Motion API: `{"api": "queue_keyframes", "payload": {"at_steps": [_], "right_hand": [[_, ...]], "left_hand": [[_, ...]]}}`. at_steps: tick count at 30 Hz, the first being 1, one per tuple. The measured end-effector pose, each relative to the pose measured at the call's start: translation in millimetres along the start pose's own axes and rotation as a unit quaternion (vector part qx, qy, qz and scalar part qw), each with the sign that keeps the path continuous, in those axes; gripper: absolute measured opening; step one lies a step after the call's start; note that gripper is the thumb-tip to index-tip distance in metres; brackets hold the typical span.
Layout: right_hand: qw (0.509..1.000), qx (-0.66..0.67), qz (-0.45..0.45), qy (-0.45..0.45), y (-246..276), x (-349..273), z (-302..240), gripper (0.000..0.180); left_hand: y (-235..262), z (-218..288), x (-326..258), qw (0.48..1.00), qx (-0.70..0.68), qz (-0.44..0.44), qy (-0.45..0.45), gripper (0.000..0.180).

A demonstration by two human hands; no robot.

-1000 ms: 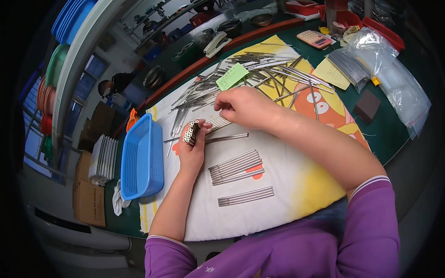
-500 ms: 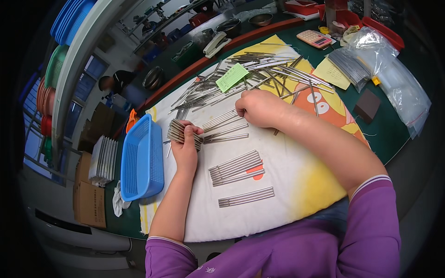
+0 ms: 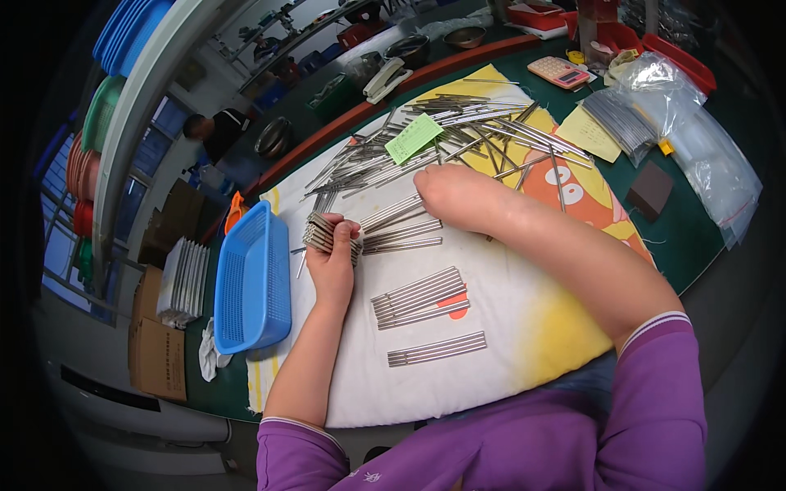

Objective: Arranging and aligning thin metal pins on a workbench in a factory setting.

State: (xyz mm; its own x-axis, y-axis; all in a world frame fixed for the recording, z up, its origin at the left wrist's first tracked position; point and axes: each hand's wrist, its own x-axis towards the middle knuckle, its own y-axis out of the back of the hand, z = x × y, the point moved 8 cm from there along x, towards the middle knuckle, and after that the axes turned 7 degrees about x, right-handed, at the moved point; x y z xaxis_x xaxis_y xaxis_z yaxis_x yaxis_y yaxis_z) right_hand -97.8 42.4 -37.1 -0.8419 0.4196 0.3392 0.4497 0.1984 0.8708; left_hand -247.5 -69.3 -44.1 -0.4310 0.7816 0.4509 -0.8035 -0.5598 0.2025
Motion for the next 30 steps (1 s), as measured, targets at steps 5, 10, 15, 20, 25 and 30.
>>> {"api": "queue_keyframes", "payload": {"at_steps": [5,10,15,20,25,30], "right_hand": [[0.972,0.213,0.085,0.050,41,17,-53,0.014],[0.937,0.348,-0.006,0.016,29,37,-58,0.019],[0.992,0.110,-0.033,-0.050,15,26,-2,0.016],[0.988,0.088,-0.075,-0.102,1,24,14,0.015],[0.973,0.091,-0.134,-0.166,-4,22,21,0.017],[0.986,0.137,-0.036,-0.093,30,29,-11,0.016]], "left_hand": [[-9,7,2,0.997,0.002,-0.004,-0.074,0.010],[-14,4,-4,0.997,0.058,-0.045,-0.019,0.018],[-6,3,-1,1.000,-0.002,-0.020,0.007,0.020],[-2,-6,-1,0.999,-0.021,-0.018,0.021,0.013],[-3,-8,1,0.999,-0.030,-0.017,0.003,0.011],[-7,5,2,0.999,-0.040,-0.009,-0.010,0.010]]}}
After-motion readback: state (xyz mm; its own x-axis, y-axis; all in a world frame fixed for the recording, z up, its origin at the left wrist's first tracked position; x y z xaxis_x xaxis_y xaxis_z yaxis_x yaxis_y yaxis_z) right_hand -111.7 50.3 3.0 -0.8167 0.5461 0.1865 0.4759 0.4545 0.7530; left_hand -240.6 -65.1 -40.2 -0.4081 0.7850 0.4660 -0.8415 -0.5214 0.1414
